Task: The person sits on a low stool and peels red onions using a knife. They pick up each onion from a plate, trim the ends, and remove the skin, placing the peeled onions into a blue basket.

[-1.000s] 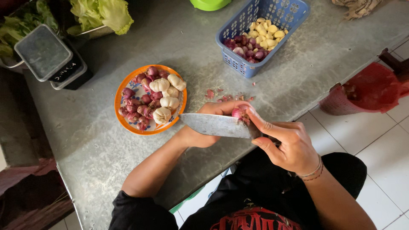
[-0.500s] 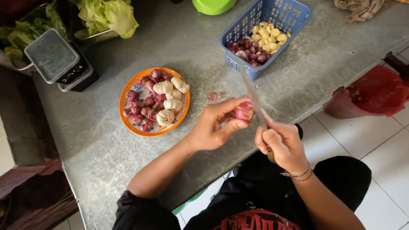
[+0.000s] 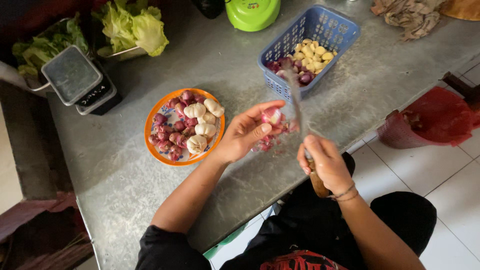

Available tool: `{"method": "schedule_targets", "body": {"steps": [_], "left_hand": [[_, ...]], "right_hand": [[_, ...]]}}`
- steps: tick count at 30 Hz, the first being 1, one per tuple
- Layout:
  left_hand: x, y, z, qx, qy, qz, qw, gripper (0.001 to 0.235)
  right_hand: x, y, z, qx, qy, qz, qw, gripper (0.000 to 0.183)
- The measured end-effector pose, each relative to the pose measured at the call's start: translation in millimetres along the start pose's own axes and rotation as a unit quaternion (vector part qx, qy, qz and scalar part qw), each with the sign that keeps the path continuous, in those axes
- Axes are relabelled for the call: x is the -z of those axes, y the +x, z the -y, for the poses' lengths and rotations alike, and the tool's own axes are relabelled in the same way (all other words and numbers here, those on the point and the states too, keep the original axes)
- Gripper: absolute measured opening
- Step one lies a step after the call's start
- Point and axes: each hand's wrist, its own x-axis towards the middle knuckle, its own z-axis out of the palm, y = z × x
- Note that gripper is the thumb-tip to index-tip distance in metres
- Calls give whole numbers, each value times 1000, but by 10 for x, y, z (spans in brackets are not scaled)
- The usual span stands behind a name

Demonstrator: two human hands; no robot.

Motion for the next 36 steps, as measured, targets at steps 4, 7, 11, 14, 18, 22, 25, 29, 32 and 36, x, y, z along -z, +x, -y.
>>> {"method": "schedule_targets", "body": {"steps": [4,7,11,14,18,22,25,29,32,36], "left_hand": [[27,34,48,0,-18,-64,998,52],[60,44,72,-10,-47,-91,995,49],[119,53,134,4,-34,-102,994,41],[141,18,164,-5,9,-69,998,42],[110,34,165,-6,71,-78,994,43],[74,9,90,-12,86,-71,994,41],[44,5,42,-16,113,-68,991,41],[34,-5,39,7,102,-80,991,36],[52,1,68,31,92,-75,993,38],[71,33,88,7,57,-65,996,39]], "right_hand": [[-66,86,144,-53,-73,11,996,49],[-165,108,335,-43,-66,-4,997,59],[-234,66,599,56,-171,8,984,66],[-298,61,785,117,-332,6,936,68],[-370,110,925,191,-408,17,892,62],[-397,114,947,212,-441,11,872,59],[-389,111,921,209,-460,6,863,58],[-378,99,803,311,-496,-46,809,49],[-337,120,658,268,-419,-56,866,46],[-305,172,484,120,-152,-23,981,47]]}}
